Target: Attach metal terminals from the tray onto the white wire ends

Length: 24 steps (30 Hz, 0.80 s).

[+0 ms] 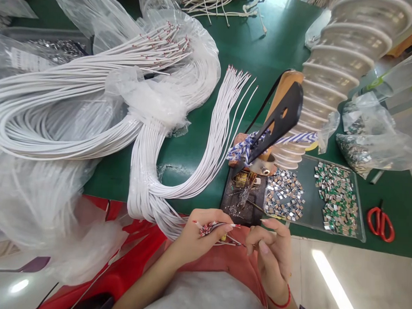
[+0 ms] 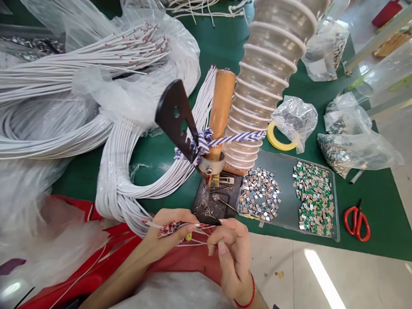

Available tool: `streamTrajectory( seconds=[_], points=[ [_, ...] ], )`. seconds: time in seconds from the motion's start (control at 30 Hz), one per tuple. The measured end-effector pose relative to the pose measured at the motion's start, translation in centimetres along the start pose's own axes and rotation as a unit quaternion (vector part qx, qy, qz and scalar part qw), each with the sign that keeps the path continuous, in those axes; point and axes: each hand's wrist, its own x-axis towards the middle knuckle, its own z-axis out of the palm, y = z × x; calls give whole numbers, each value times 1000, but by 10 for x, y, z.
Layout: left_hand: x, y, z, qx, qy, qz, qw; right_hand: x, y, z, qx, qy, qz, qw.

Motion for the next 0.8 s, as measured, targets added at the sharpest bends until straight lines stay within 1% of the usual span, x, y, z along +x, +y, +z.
streamTrajectory(
  seconds=[0.1,0.27,0.5,0.6,0.7,0.8],
  points=[
    [1,1,0,-3,-3,3,1000,0,0,0,6,-1,8,1000],
    [2,2,0,0,-5,-5,1000,-2,2,-1,-21,0,12,1000],
    [-5,-8,-1,35,-2,-37,999,-2,5,0,-13,-8,8,1000],
    [-4,-7,-1,18,-9,-19,1000,-2,5,1,-19,-10,5,1000],
    [0,-1,0,-16,-4,7,1000,-1,3,0,-15,-8,5,1000],
    [2,2,-1,-30,-3,18,999,4,-2,-9,-28,8,-1,1000]
  ],
)
